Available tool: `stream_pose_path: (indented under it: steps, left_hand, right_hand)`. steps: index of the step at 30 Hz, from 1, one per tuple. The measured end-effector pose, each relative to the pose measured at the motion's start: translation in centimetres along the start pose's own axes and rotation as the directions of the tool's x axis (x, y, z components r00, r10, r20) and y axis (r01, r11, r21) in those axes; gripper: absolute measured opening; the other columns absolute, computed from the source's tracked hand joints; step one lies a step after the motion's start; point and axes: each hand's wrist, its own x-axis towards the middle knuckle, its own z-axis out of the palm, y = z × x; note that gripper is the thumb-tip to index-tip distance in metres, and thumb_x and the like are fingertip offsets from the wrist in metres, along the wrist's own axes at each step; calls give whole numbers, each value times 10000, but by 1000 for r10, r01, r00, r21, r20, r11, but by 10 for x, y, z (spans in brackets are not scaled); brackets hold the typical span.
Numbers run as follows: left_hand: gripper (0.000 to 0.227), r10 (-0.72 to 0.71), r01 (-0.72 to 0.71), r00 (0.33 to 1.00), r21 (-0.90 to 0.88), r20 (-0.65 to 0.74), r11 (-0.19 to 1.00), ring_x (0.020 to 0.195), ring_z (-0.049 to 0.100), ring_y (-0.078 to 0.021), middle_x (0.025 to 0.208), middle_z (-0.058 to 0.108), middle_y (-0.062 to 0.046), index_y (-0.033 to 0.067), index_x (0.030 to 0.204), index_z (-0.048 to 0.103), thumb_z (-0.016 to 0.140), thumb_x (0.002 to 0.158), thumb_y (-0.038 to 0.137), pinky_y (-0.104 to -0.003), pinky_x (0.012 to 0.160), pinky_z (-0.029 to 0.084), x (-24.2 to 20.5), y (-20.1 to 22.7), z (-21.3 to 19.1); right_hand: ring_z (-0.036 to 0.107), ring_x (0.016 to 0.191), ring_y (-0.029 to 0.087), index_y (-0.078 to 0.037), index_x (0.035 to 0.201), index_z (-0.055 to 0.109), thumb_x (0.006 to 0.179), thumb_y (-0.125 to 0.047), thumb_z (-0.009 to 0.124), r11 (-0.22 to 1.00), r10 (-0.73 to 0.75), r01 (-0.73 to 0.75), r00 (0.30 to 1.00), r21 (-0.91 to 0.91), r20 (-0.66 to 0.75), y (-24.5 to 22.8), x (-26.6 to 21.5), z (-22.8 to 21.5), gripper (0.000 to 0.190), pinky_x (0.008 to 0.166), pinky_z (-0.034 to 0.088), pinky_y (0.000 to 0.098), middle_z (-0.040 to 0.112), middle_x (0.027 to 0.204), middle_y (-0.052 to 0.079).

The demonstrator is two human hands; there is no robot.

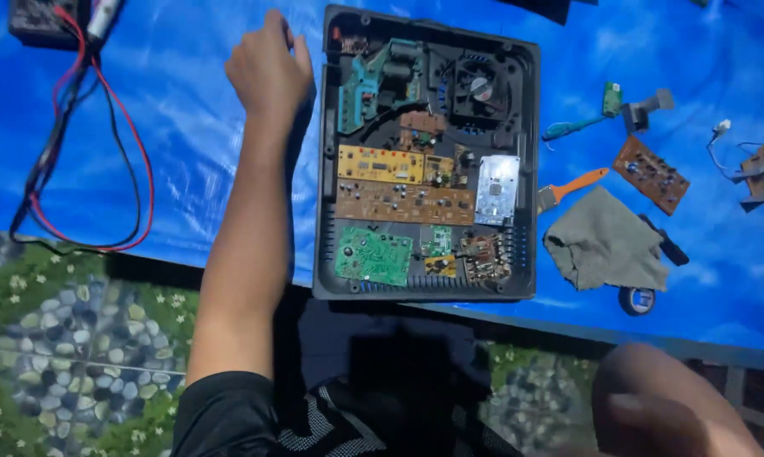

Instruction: Reassembling the internal components of an electronic device by placing circuit boards and connecting wires.

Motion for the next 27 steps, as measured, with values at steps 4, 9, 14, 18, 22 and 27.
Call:
stream_pose_path:
  steps: [4, 9, 14, 18, 22, 27]
  left_hand:
    - [219, 28, -29, 998, -18, -60, 999, 538, 627, -387, 677, 702, -91, 107, 886, 644, 746, 839, 296, -493, 489, 460, -6, -9, 8]
    - [181, 1, -3, 999, 53, 40, 999, 522, 632, -351, 655, 683, -69, 154, 856, 653, 760, 884, 297, -462, 482, 480, -6, -12, -6]
    - [155, 10, -10, 999, 2, 52, 1000, 633, 665, -351, 730, 726, -74, 169, 943, 721, 789, 920, 307, -476, 527, 508, -6, -13, -17]
    - [185, -114, 157, 980, -283, 160, 946, 648, 664, -349, 704, 692, -115, 73, 1060, 710, 670, 1034, 253, -496, 593, 515, -3, -7, -39]
    - [304, -127, 208, 955, -301, 267, 931, 781, 691, -533, 773, 704, -252, 7, 1202, 615, 528, 1112, 283, -653, 696, 511, -14, 53, -107]
    - [412, -126, 259, 929, -371, 347, 892, 848, 650, -618, 934, 691, -377, -64, 1305, 558, 419, 1143, 288, -713, 725, 473, -52, 95, -197]
  right_hand:
    - [619, 485, 84, -343, 948, 891, 598, -429, 895, 993, -116, 117, 977, -4, -177, 6, -10, 6, 360, 509, 513, 277, 602, 552, -79]
    - [598, 768, 193, -290, 1099, 791, 763, -356, 773, 893, -449, 441, 869, -84, -208, -32, -10, 15, 344, 756, 449, 414, 621, 773, -39]
    - [718, 939, -23, -206, 1109, 753, 948, -260, 616, 855, 219, -310, 943, 416, 251, -17, 52, 51, 217, 998, 558, 148, 839, 982, -132]
    - [599, 1268, 405, 31, 1366, 619, 900, -143, 736, 948, -89, 277, 699, 155, -710, 27, 88, 83, 511, 1078, 464, 498, 648, 1357, 233]
    - [647, 1151, 468, 10, 1424, 615, 979, -188, 695, 887, 250, 75, 753, 456, -609, 53, 100, 125, 494, 930, 511, 496, 691, 1208, 274]
    - [671, 1073, 498, 85, 1381, 611, 1029, -68, 570, 864, 235, 168, 699, 475, -675, 39, 104, 130, 387, 849, 555, 526, 690, 1180, 313]
